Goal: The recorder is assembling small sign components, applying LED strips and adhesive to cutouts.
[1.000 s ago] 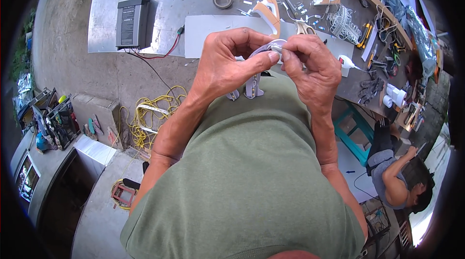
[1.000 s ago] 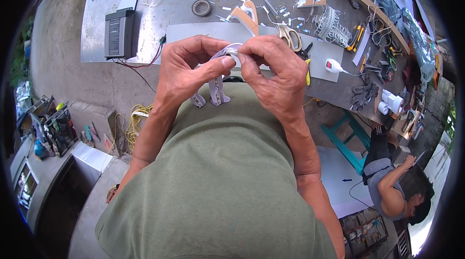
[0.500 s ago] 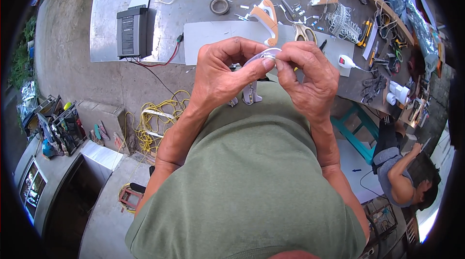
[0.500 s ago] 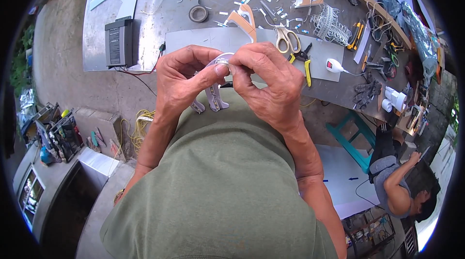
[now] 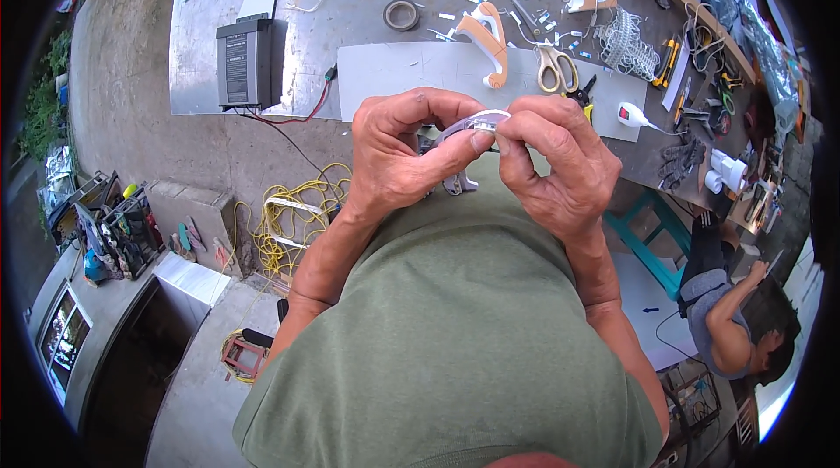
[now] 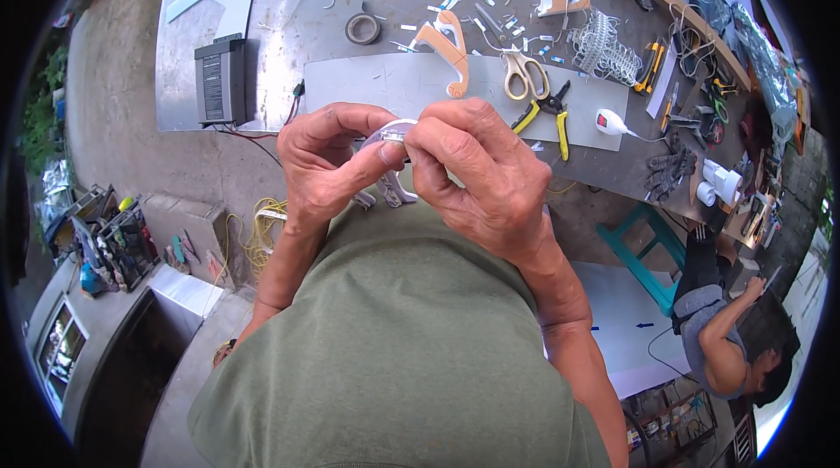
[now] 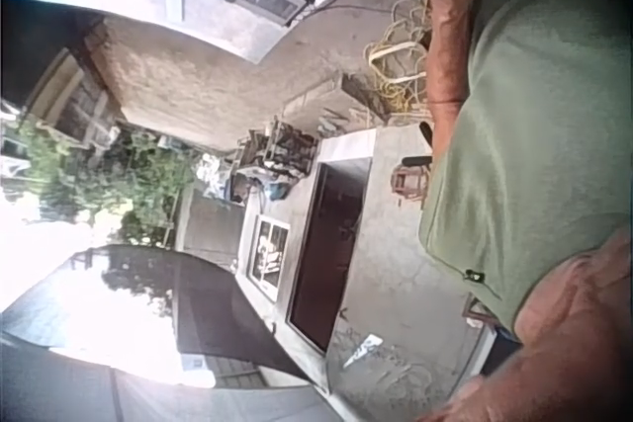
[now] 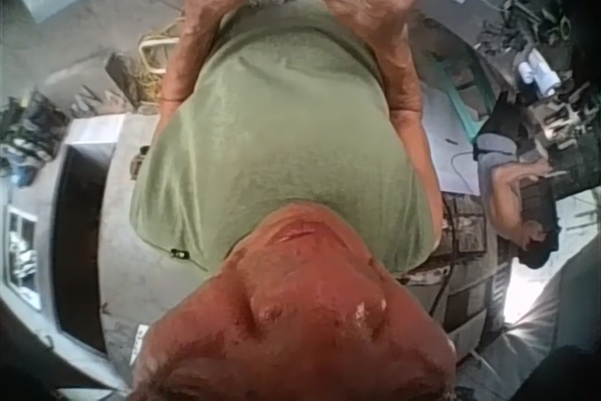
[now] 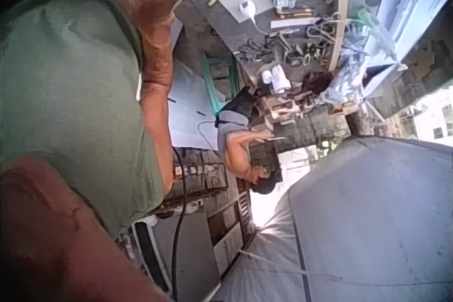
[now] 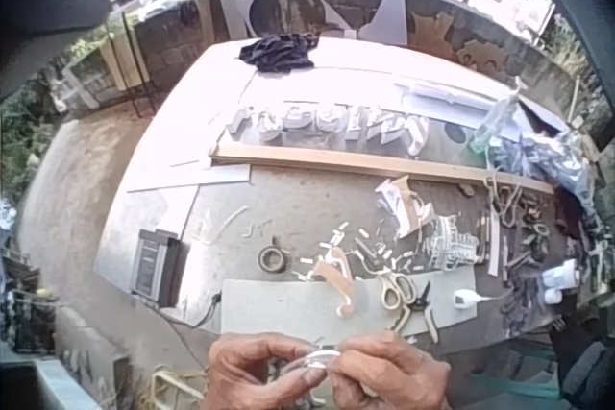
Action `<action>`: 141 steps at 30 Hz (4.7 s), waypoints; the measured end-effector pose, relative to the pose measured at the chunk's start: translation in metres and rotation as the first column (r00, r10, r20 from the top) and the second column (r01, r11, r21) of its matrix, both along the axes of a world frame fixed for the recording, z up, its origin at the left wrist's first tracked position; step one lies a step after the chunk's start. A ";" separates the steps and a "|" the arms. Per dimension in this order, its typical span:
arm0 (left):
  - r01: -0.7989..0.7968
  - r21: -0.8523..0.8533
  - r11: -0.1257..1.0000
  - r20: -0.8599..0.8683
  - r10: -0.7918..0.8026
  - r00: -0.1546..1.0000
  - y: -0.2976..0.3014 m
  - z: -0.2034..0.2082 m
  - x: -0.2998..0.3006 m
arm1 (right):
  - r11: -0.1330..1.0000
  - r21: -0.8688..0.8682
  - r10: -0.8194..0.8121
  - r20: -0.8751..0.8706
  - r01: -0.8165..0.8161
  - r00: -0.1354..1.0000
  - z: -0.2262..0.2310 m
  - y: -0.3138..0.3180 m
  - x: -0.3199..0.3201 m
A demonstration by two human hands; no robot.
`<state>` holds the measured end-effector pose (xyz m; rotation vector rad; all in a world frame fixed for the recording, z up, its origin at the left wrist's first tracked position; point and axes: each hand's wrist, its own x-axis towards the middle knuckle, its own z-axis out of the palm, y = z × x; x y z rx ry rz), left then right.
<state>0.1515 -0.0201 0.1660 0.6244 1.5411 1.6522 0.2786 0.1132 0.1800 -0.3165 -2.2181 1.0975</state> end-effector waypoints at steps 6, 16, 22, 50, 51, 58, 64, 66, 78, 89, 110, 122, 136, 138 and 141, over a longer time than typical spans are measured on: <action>-0.005 -0.004 1.000 0.005 0.005 1.000 0.003 0.000 0.001 | 1.000 -0.001 -0.002 -0.007 0.002 1.000 -0.002 0.001 0.000; -0.003 -0.026 1.000 0.003 0.003 1.000 0.005 -0.002 0.002 | 1.000 0.005 -0.015 -0.007 0.015 1.000 -0.002 0.003 0.001; 0.082 -0.089 0.993 0.003 -0.082 0.997 0.003 0.001 -0.003 | 1.000 0.004 -0.022 -0.014 0.023 1.000 -0.003 0.003 0.001; 0.053 -0.101 0.993 0.332 -0.016 0.943 0.015 -0.018 -0.009 | 0.783 -0.620 -0.011 0.072 0.054 0.997 -0.030 0.000 0.003; 0.055 -0.102 0.993 0.329 -0.019 0.944 0.015 -0.019 -0.009 | 0.782 -0.621 -0.010 0.072 0.052 0.997 -0.030 0.000 0.003; 0.065 -0.099 0.993 0.310 -0.032 0.950 0.014 -0.015 -0.007 | 0.904 -0.424 -0.016 0.071 0.045 0.997 -0.031 0.005 0.001; 0.064 -0.119 0.991 0.293 -0.026 0.956 0.014 -0.012 -0.005 | 0.918 -0.392 -0.032 0.055 0.051 0.998 -0.032 0.004 0.001; 0.064 -0.118 0.991 0.292 -0.027 0.956 0.014 -0.012 -0.005 | 0.921 -0.385 -0.036 0.053 0.054 0.998 -0.031 0.004 0.002; 0.137 -0.108 0.985 0.354 -0.091 0.931 0.017 -0.024 -0.015 | 0.873 -0.484 -0.015 0.079 0.052 0.997 -0.037 0.008 0.000; 0.381 -0.166 0.910 0.429 -0.281 0.859 0.025 -0.047 -0.052 | 0.581 -0.813 0.198 0.182 0.034 0.963 -0.056 0.021 -0.002; 0.488 -0.246 0.838 0.244 -0.434 0.868 0.026 -0.047 -0.059 | 0.642 -0.765 0.235 0.243 0.037 0.941 -0.055 0.015 0.000; 0.495 -0.326 0.805 0.231 -0.440 0.868 0.030 -0.049 -0.056 | 0.642 -0.765 0.220 0.240 0.045 0.945 -0.061 0.013 0.004; 0.092 -0.018 0.996 0.603 -0.062 0.796 0.023 -0.068 -0.053 | 0.372 -0.303 -0.812 0.353 0.877 0.466 -0.206 0.077 0.201; 0.054 -0.023 0.998 0.602 -0.029 0.798 0.025 -0.065 -0.047 | 0.401 -0.271 -0.798 0.366 0.875 0.478 -0.215 0.093 0.209; 0.025 -0.016 1.000 0.688 -0.007 0.726 0.027 -0.058 -0.042 | 0.509 -0.165 -0.766 0.362 0.845 0.532 -0.226 0.107 0.202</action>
